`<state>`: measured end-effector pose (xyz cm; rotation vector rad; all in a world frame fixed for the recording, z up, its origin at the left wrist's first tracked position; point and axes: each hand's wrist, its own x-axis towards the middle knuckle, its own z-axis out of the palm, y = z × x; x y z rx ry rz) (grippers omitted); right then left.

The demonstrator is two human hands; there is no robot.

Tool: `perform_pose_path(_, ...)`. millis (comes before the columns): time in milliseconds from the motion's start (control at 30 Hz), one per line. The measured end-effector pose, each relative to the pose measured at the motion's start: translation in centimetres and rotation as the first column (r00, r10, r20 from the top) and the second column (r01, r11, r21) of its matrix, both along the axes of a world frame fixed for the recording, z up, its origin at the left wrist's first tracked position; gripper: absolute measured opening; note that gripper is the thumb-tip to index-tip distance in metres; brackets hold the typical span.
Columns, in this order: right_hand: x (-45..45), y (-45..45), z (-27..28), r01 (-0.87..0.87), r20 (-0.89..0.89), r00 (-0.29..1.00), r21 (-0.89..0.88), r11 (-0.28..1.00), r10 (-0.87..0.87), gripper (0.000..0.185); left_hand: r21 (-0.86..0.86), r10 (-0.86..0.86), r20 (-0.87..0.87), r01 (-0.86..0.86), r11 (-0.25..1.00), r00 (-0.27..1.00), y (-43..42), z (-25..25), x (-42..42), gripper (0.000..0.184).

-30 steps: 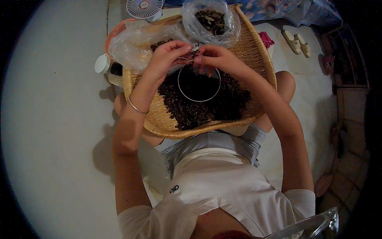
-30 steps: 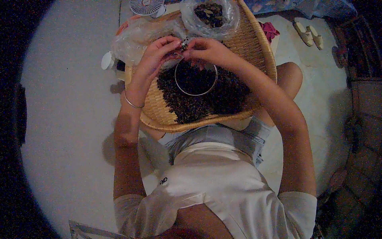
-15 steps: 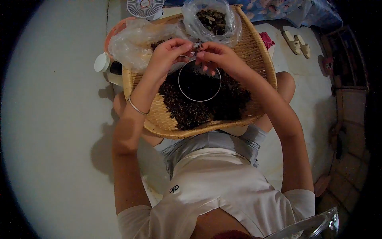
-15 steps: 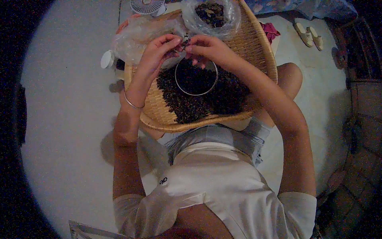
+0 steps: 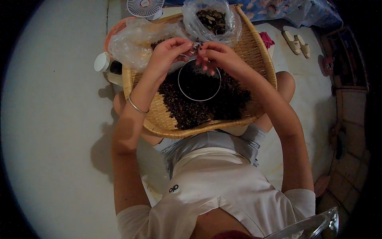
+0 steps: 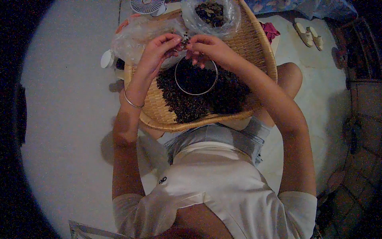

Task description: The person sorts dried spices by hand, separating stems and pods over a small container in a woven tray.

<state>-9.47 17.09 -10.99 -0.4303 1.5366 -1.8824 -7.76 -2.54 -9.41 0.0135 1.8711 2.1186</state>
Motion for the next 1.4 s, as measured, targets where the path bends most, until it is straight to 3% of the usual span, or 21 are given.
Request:
perform_pose_path(633, -0.01, -0.05, -0.34, 0.035, -0.029, 0.999, 0.034, 0.999, -0.034, 0.017, -0.068, 0.002, -0.062, -0.006, 0.998, 0.998, 0.31, 0.13, 0.18, 0.021)
perform_pose_path(1200, -0.10, 0.06, -0.48, -0.015, -0.060, 0.998, 0.008, 1.000, 0.015, 0.015, -0.031, -0.002, -0.030, 0.001, 1.000, 1.000, -0.03, 0.05, 0.12, 0.019)
perform_pose_path(1400, -0.05, 0.25, -0.36, -0.055, -0.160, 0.985, 0.072, 0.996, 0.066, 0.016, -0.015, 0.000, -0.025, 0.000, 1.000, 1.000, -0.22, -0.13, 0.13, 0.019)
